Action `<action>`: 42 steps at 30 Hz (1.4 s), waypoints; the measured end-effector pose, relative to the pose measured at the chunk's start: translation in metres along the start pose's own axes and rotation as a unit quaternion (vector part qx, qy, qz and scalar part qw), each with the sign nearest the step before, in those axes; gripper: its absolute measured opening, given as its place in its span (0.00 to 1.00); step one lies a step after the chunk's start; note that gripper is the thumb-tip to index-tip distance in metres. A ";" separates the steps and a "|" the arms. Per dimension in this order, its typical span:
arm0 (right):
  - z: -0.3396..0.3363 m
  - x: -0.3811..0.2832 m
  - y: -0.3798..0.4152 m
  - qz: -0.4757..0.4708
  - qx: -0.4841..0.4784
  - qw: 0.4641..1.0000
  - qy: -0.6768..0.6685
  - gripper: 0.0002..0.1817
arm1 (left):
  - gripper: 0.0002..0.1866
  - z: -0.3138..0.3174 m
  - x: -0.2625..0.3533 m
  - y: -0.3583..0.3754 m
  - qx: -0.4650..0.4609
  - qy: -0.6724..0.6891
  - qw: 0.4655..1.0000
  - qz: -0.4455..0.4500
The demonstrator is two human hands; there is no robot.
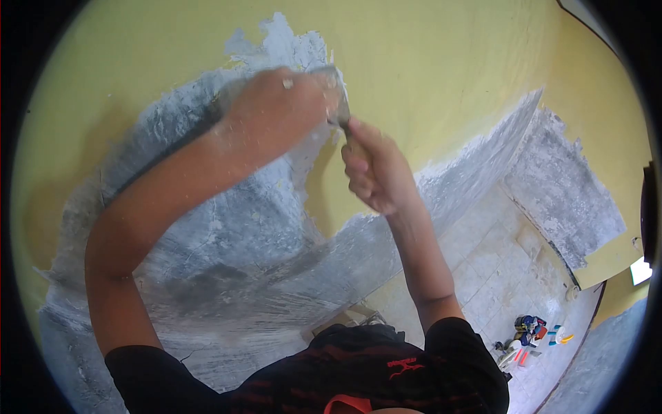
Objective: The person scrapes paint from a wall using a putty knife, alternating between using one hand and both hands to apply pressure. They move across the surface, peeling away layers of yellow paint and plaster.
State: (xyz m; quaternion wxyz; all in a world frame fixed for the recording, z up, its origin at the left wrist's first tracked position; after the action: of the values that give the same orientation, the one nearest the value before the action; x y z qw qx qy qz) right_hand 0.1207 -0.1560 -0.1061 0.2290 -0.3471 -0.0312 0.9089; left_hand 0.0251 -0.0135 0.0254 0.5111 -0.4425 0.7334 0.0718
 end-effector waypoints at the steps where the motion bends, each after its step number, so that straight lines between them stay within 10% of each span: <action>1: -0.003 0.007 0.007 0.010 0.021 1.000 0.008 0.12 | 0.03 -0.005 0.005 0.000 0.000 -0.002 1.000 0.001; 4: -0.002 0.008 0.004 0.011 0.034 0.999 0.030 0.12 | 0.13 -0.007 0.012 0.003 -0.156 0.008 0.986 -0.060; 6: 0.006 0.002 -0.005 -0.002 0.029 0.999 0.040 0.11 | 0.13 0.001 -0.006 0.003 -0.049 0.019 0.997 -0.057; 16: 0.009 0.003 -0.008 0.013 0.012 1.000 0.011 0.12 | 0.14 -0.004 -0.005 0.002 -0.086 0.013 0.995 -0.044; 18: 0.015 -0.008 -0.014 -0.007 -0.017 1.000 0.000 0.13 | 0.03 -0.002 -0.015 -0.004 0.036 -0.014 0.999 -0.029; 42: 0.020 -0.033 -0.015 -0.003 -0.012 0.995 0.100 0.14 | 0.02 -0.003 -0.015 -0.009 0.027 -0.027 0.997 -0.072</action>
State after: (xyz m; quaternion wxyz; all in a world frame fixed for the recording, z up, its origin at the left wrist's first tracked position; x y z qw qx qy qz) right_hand 0.1354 -0.1546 -0.0674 0.2290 -0.4394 -0.0202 0.8684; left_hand 0.0306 -0.0123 0.0422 0.5463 -0.4782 0.6871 0.0265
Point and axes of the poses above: each hand's wrist, its own y-axis away from the middle knuckle, its own z-axis out of the palm, x = y × z, the point moved 1 cm from there along -y, towards the middle knuckle, and after that the axes turned 2 degrees about -y, right-handed, at the moved point
